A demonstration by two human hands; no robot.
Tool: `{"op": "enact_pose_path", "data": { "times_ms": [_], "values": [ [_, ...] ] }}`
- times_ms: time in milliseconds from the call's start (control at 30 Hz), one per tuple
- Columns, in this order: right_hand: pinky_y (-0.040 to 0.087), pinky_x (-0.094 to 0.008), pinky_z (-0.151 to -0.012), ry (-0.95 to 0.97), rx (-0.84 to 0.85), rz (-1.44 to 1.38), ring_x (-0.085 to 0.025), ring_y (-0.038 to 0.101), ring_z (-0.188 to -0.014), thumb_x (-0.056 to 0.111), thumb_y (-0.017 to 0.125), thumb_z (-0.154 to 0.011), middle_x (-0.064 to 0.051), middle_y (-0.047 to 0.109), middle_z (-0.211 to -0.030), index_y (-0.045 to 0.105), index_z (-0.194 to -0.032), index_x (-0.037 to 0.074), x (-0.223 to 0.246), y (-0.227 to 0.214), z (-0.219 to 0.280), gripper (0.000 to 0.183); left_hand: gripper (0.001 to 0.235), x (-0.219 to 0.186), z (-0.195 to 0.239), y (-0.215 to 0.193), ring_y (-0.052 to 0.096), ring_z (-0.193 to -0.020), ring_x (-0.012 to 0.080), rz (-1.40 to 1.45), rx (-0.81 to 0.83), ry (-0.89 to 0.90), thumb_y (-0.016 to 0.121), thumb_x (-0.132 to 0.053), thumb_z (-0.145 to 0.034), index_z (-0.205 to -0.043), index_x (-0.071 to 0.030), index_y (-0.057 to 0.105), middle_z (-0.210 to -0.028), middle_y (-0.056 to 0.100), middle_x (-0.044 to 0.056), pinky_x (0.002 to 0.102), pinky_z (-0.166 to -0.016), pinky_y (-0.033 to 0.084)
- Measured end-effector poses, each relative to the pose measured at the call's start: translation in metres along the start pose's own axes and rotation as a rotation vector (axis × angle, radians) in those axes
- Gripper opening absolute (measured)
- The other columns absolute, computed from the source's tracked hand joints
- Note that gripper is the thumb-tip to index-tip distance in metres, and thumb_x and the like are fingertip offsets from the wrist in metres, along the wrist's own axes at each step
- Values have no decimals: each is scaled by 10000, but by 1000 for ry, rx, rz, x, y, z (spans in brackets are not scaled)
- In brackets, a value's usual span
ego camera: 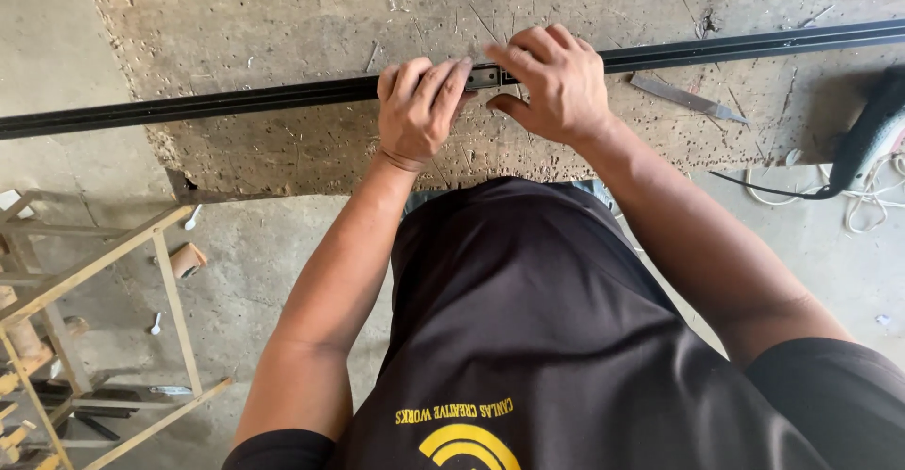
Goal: Assembling metal frame profiles by drilling holes and installing rivets
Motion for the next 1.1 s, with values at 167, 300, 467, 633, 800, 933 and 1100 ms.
{"op": "enact_pose_path", "data": {
  "times_ms": [167, 300, 467, 633, 800, 933, 1100],
  "values": [
    [417, -312, -632, -1, -178, 96, -172, 575, -853, 539, 663, -1043, 64, 697, -1077, 717, -1112, 215, 16, -26, -7, 336, 240, 0, -6, -5, 660, -950, 214, 4, 17, 3, 709, -95, -1037, -1275, -89, 676, -1086, 795, 37, 354, -815, 437],
    [410, -329, -693, -19, -169, 148, -180, 562, -882, 526, 687, -1033, 43, 685, -1121, 704, -1143, 206, 15, -18, -4, 339, 334, 4, -12, -12, 704, -936, 201, 67, -17, -19, 672, -381, -1055, -1206, -84, 699, -1076, 789, 35, 332, -812, 470],
    [393, -331, -704, -31, -151, 170, -176, 542, -874, 524, 682, -1039, 54, 665, -1124, 700, -1158, 216, 18, -17, -5, 330, 267, 6, -12, -14, 722, -927, 208, 87, -21, -38, 692, -303, -1036, -1168, -70, 703, -1063, 777, 48, 337, -811, 508],
    [386, -331, -705, -28, -142, 204, -184, 550, -890, 525, 648, -1045, 60, 665, -1127, 683, -1164, 223, 19, -17, -6, 327, 286, 6, -14, -13, 702, -894, 212, 67, -27, -57, 664, -346, -1020, -1096, -75, 714, -1006, 762, 44, 346, -787, 491],
    [387, -337, -710, -32, -167, 171, -185, 567, -885, 501, 686, -1029, 61, 672, -1130, 697, -1174, 214, 19, -22, -7, 322, 348, 14, 6, 1, 719, -958, 211, 117, 16, -101, 695, -344, -1028, -1205, -48, 650, -1082, 751, 88, 342, -852, 538],
    [380, -345, -699, -29, -168, 147, -186, 567, -875, 466, 703, -1019, 67, 660, -1120, 691, -1181, 208, 20, -26, -7, 305, 644, 34, 17, 4, 714, -1026, 232, 366, 181, -234, 923, -83, -895, -1372, -16, 495, -1127, 721, 87, 348, -969, 572],
    [374, -330, -716, -27, -209, 163, -172, 555, -863, 476, 685, -1032, 77, 664, -1104, 706, -1158, 221, 21, -28, -8, 285, 525, 33, 2, 4, 722, -921, 198, 309, 182, -244, 925, -107, -864, -1238, -73, 558, -1011, 728, 25, 337, -876, 581]
  ]
}}
Point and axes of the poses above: each hand's wrist, its own z-axis away from the middle knuckle, its own y-axis out of the palm, x = y × z, the point moved 10 cm from there along -z, towards the middle knuckle
